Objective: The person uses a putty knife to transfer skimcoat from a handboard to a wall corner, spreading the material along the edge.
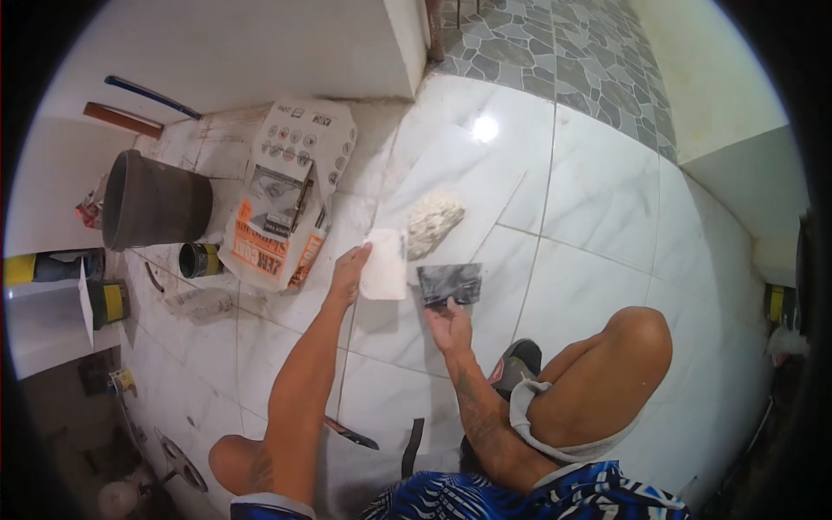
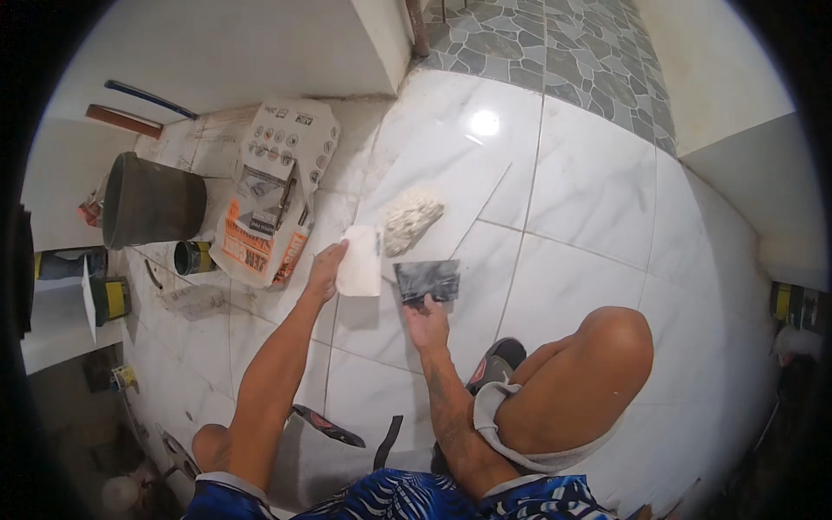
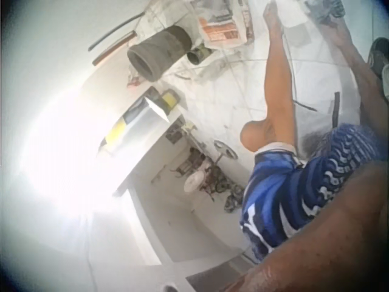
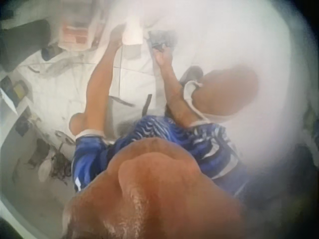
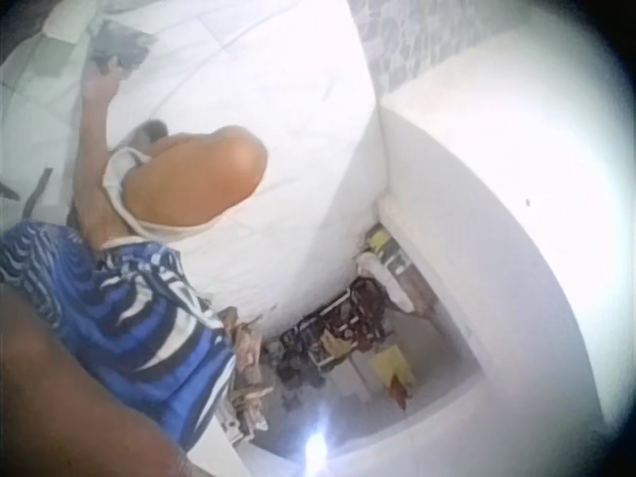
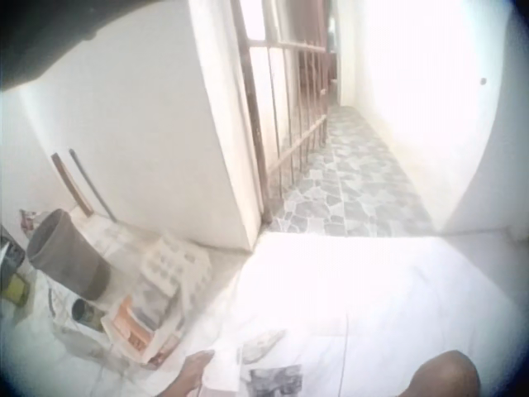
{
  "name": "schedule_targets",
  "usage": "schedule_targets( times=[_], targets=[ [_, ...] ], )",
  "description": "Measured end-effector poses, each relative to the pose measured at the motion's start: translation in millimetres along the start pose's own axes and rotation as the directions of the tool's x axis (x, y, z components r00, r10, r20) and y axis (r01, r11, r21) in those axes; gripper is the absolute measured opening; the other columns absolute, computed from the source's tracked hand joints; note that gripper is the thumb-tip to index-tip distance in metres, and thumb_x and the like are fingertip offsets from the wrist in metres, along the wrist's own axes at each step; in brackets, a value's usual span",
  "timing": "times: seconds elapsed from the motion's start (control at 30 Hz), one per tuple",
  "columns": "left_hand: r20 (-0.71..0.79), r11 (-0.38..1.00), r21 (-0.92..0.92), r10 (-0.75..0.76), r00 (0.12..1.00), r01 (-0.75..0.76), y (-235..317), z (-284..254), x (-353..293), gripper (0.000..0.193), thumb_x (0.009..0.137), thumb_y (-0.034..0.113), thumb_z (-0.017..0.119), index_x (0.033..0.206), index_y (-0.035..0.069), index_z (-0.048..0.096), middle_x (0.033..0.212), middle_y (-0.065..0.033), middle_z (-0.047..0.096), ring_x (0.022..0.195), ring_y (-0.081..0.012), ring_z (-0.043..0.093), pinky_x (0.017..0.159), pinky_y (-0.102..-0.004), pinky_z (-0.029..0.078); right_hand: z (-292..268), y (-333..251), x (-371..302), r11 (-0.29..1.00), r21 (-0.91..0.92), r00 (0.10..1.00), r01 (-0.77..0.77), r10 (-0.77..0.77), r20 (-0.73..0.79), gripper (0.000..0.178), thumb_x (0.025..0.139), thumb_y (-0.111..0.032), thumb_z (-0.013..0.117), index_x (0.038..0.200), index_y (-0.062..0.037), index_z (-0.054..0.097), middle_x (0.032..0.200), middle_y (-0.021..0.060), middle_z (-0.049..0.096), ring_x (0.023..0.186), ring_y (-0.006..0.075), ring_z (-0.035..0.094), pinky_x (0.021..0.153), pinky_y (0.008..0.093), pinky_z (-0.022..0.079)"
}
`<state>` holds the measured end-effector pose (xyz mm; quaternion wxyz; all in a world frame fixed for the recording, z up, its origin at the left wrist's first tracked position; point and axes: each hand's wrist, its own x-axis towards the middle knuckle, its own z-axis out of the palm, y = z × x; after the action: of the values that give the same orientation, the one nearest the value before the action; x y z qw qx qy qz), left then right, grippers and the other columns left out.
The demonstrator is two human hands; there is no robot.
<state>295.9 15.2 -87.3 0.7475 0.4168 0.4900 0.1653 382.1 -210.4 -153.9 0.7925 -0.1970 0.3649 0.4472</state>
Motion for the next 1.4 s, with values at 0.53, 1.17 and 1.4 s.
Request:
schedule_targets(
  times=[0.53, 1.17, 1.4],
  targets=[
    [-0.114, 0.879, 0.473, 0.135, 0.984, -0.066, 246.0, 127.3, -33.1, 0.031, 0.097, 0.031, 0.056, 0.105, 0.001, 0.062, 0.093, -0.0016, 0.066, 0.082, -0.0068, 0.06, 0.074, -0.0239, 0.05, 166.4, -180.2, 140.6, 0.95, -0.071, 0.933, 0.305, -0.283, 0.224, 0.031, 0.096, -0.011, 0.046, 0.124, 0.0016, 0.043, 0.126, 0.0194, 0.045, 0.12, 0.0336, 0.043, 0.106, 0.0538, 0.035],
    [0.23, 0.85, 0.526, -0.117, 0.966, -0.023, 188.6, 173.5, 149.8, 0.034, 0.098, 0.034, 0.053, 0.097, 0.001, 0.062, 0.085, -0.0004, 0.059, 0.074, -0.0072, 0.052, 0.068, -0.0235, 0.045, 275.0, -347.9, 107.4, 0.853, -0.252, 0.84, 0.456, -0.32, 0.438, 0.027, 0.093, -0.009, 0.053, 0.119, -0.0012, 0.054, 0.117, 0.0109, 0.06, 0.108, 0.0222, 0.058, 0.097, 0.0427, 0.045],
    [0.44, 0.674, 0.608, 0.154, 0.885, -0.42, 112.7, 229.2, 254.3, 0.032, 0.092, 0.03, 0.061, 0.094, -0.001, 0.062, 0.102, -0.0159, 0.059, 0.101, -0.0237, 0.053, 0.086, -0.0328, 0.043, 261.3, -441.3, 65.5, 0.682, -0.459, 0.813, 0.57, -0.386, 0.437, 0.036, 0.094, -0.011, 0.053, 0.129, -0.0032, 0.048, 0.125, 0.0081, 0.057, 0.115, 0.0202, 0.055, 0.096, 0.0412, 0.045]
  ],
)
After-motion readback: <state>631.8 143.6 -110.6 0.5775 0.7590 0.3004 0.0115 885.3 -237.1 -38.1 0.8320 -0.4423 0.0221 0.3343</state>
